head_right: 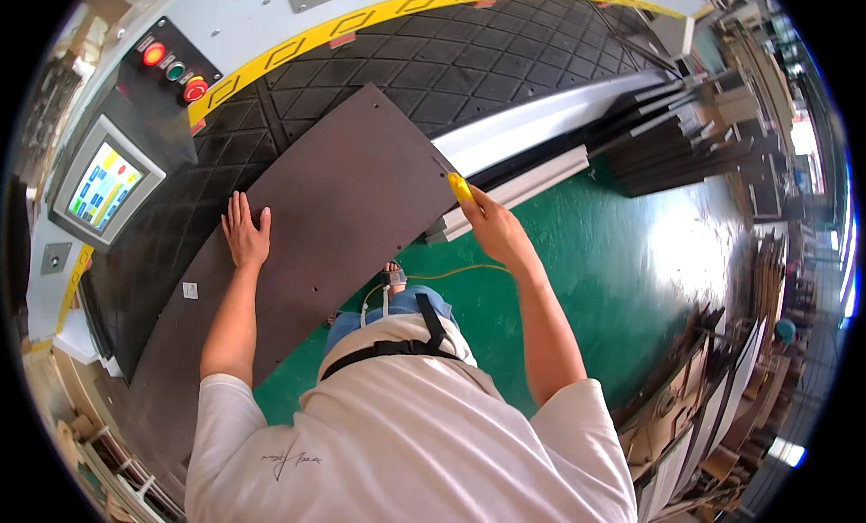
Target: The person wipes a large dark wood panel with a small block and then uses an air spray gun to clean the surface and edges of the panel.
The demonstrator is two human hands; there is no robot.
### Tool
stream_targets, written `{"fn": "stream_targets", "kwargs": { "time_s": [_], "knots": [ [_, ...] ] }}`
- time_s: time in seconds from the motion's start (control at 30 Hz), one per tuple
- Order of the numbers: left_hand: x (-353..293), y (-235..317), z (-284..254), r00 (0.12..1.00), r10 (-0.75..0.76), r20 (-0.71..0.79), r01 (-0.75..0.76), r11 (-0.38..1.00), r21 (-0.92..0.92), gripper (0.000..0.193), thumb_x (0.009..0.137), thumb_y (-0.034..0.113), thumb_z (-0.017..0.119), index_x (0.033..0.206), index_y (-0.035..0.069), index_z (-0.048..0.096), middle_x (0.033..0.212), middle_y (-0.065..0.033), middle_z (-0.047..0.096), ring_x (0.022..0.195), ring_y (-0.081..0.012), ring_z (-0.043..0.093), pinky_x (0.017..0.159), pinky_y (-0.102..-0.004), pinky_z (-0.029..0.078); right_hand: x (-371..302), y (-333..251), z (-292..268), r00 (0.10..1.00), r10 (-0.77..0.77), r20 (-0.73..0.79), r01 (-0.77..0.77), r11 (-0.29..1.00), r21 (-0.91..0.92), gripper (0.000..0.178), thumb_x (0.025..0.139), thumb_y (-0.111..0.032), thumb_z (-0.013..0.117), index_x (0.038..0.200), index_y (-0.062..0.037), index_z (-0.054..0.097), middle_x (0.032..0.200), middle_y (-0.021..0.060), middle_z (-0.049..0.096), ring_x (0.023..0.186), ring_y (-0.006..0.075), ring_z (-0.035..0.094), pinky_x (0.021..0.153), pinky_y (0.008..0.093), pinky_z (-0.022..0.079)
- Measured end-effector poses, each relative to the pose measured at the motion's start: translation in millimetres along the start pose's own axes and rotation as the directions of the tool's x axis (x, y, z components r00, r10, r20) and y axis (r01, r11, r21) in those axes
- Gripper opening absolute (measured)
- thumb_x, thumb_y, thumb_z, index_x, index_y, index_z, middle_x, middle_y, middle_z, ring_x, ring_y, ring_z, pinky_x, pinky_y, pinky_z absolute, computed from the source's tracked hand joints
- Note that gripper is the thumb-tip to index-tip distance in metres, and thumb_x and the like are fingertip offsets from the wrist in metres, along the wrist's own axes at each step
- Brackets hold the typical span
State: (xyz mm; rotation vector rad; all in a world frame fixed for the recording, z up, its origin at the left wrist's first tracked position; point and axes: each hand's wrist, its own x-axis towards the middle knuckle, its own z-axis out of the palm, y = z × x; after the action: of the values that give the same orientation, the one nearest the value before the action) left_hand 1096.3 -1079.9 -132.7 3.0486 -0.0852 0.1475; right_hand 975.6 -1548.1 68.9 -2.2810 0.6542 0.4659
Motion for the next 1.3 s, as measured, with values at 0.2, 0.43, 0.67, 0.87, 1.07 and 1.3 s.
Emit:
{"fn": "stream_targets", "kwargs": {
  "time_s": [0.2, 0.43, 0.67, 0.87, 1.07, 1.3],
  "knots": [
    [-3.5, 6.5, 2.1, 0.993, -0.120, 0.012, 0.119, 0.992, 0.048, 0.079, 0.108, 0.057, 0.043, 0.164, 0.003, 0.031, 0.173, -0.0138, 0.026, 0.161, -0.0278, 0.022, 0.130, -0.0542, 0.016, 79.0, -55.8, 17.7, 0.989, -0.147, -0.025, 0.149, 0.982, 0.113, 0.057, 0.108, -0.043, 0.049, 0.151, -0.0070, 0.055, 0.111, 0.0230, 0.073, 0.103, 0.0351, 0.071, 0.093, 0.0410, 0.053],
    [-13.8, -8.6, 13.6, 0.985, -0.170, -0.018, 0.170, 0.985, 0.021, 0.079, 0.108, 0.057, 0.043, 0.163, 0.003, 0.032, 0.172, -0.0160, 0.028, 0.161, -0.0294, 0.022, 0.129, -0.0560, 0.016, 46.5, -52.4, 7.7, 0.996, -0.069, 0.064, 0.042, 0.935, 0.352, 0.050, 0.109, -0.036, 0.052, 0.151, -0.0083, 0.057, 0.072, -0.0010, 0.051, 0.060, 0.0078, 0.047, 0.058, 0.0268, 0.041],
    [-61.1, -68.6, -28.3, 0.961, -0.275, -0.041, 0.270, 0.958, -0.093, 0.073, 0.102, 0.049, 0.059, 0.155, 0.001, 0.046, 0.167, -0.0181, 0.037, 0.158, -0.0359, 0.027, 0.127, -0.0554, 0.022, -33.5, -0.7, 70.4, 0.992, -0.090, 0.084, 0.043, 0.891, 0.452, 0.041, 0.113, -0.041, 0.049, 0.138, -0.0111, 0.062, 0.062, -0.0047, 0.046, 0.049, 0.0049, 0.040, 0.045, 0.0235, 0.030],
    [-165.2, -221.9, -19.4, 0.902, -0.429, -0.048, 0.421, 0.900, -0.114, 0.079, 0.106, 0.058, 0.046, 0.162, 0.004, 0.035, 0.173, -0.0122, 0.027, 0.162, -0.0277, 0.018, 0.131, -0.0536, 0.014, -138.8, -45.3, 213.0, 0.530, -0.196, 0.825, -0.003, 0.972, 0.233, 0.041, 0.109, -0.045, 0.054, 0.120, -0.0067, 0.064, 0.071, 0.0005, 0.055, 0.055, 0.0119, 0.052, 0.049, 0.0286, 0.040],
    [-293.8, -403.6, -50.9, 0.767, -0.639, -0.060, 0.635, 0.769, -0.076, 0.073, 0.107, 0.053, 0.044, 0.161, 0.004, 0.037, 0.172, -0.0117, 0.029, 0.161, -0.0288, 0.020, 0.130, -0.0542, 0.015, -203.8, -163.0, 364.0, 0.354, -0.253, 0.900, 0.099, 0.967, 0.233, 0.044, 0.112, -0.035, 0.052, 0.144, -0.0055, 0.056, 0.078, -0.0001, 0.058, 0.063, 0.0074, 0.049, 0.058, 0.0271, 0.041],
    [-475.1, -627.6, -83.4, 0.603, -0.779, -0.173, 0.793, 0.609, 0.016, 0.069, 0.107, 0.053, 0.047, 0.159, 0.007, 0.043, 0.170, -0.0134, 0.034, 0.159, -0.0318, 0.025, 0.128, -0.0554, 0.018, -322.8, -312.1, 544.7, 0.238, -0.137, 0.962, 0.457, 0.889, 0.014, 0.048, 0.112, -0.038, 0.051, 0.149, -0.0073, 0.054, 0.078, -0.0012, 0.056, 0.065, 0.0080, 0.051, 0.059, 0.0270, 0.043]
  ]
}}
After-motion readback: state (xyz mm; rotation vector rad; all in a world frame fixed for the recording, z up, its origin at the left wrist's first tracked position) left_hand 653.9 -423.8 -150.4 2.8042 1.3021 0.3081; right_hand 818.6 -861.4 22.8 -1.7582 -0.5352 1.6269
